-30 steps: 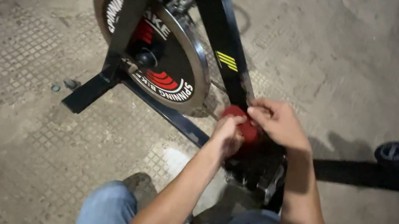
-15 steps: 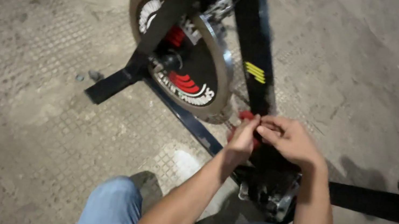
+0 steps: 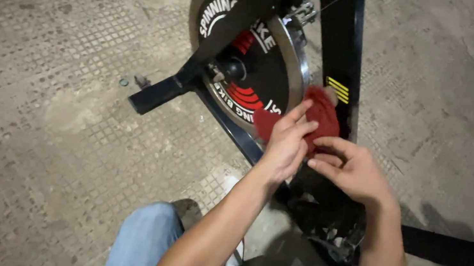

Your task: Cleaning a stationary exercise bike using a cloth.

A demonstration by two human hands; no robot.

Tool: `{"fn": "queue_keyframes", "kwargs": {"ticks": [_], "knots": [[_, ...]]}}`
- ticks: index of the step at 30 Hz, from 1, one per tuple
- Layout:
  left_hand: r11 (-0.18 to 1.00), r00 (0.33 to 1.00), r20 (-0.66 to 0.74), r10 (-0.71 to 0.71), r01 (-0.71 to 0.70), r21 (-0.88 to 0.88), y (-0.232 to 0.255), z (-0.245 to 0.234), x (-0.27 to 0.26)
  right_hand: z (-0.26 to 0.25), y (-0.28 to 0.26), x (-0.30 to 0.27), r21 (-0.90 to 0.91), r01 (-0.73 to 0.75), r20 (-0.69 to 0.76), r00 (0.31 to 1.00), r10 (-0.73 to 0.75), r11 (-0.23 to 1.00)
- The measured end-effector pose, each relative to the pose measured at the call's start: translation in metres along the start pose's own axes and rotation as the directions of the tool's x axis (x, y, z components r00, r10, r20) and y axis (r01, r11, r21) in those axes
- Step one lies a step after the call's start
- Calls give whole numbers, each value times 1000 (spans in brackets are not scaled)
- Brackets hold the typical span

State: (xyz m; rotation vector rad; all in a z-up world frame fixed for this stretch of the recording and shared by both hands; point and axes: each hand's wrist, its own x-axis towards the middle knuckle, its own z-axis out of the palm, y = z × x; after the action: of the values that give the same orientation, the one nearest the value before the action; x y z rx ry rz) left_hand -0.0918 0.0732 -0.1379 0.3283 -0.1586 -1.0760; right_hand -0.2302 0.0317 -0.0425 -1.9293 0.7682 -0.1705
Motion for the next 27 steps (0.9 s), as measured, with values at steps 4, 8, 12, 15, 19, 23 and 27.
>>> {"fn": "queue_keyframes", "kwargs": {"ticks": [4,8,12,15,19,23,27], "knots": [[998,997,-76,24,-20,57,11,-6,3,14,-10,-1,38,32,7,999,-32,999],[997,991,-129,45,-53,-60,26,-20,-3,26,-24,-5,-35,111,-69,991,-114,993],[986,1000,0,-2,2,-164,48,-24,-18,49,-42,2,-87,193,-120,972,-202,977],[976,992,60,-115,124,-181,69,-18,-31,66,-59,5,-226,379,-110,905,-410,897],[971,984,113,-137,156,-180,94,-39,-38,78,-36,24,-98,393,7,919,-394,914],[963,959,-137,249,-230,142,119,-76,-19,101,-52,35,48,222,101,969,-226,974],[684,801,-97,591,-434,586,140,-99,-24,113,-63,52,22,375,-70,925,-373,927]]}}
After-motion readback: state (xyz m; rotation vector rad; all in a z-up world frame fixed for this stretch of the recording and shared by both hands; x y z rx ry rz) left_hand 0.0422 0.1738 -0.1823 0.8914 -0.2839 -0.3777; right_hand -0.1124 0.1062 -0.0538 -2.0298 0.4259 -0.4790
